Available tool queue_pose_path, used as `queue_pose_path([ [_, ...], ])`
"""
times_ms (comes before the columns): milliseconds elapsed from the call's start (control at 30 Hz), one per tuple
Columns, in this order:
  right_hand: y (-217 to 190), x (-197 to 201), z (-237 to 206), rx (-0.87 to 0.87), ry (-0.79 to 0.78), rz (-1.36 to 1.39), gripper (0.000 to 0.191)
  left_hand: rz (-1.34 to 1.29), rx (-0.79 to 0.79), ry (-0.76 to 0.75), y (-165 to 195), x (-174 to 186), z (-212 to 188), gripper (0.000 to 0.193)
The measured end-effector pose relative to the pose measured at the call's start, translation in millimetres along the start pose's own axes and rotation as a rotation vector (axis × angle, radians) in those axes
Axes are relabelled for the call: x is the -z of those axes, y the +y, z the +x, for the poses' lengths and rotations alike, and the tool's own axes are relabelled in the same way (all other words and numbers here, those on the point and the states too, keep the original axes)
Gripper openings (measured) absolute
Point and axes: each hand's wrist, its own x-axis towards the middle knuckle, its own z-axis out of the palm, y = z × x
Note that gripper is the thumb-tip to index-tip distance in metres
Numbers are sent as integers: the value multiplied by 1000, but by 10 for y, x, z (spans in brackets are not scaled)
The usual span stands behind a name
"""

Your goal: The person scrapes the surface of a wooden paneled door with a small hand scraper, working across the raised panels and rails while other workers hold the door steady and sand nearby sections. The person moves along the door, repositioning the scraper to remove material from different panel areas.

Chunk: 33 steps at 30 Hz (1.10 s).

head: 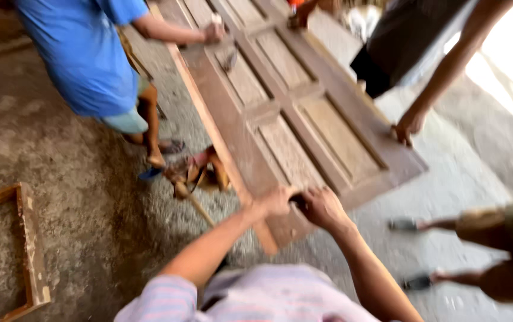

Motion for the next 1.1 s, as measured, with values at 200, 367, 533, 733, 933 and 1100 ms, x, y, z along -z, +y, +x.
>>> queue_pose_path([
  [200,-1088,-191,790,-123,228,182,24,356,-289,26,-735,1122,-311,24],
  [367,-1849,-511,1199,-326,184,279,27,517,-574,5,-1528,1647,-531,14],
  [533,-1988,-389,1553,-392,290,173,21,552,-688,50,-1560,1874,-214,7],
  [733,-1611,-214,1951,-364,539,165,40,565,-621,273,-1327,2098,196,21],
  [933,-883,-600,1707,-574,347,167,37,301,-340,259,-1650,1566,357,27],
  [1100,-196,-504,1991,-627,248,155,35,351,-180,269,-2019,1438,939,23],
])
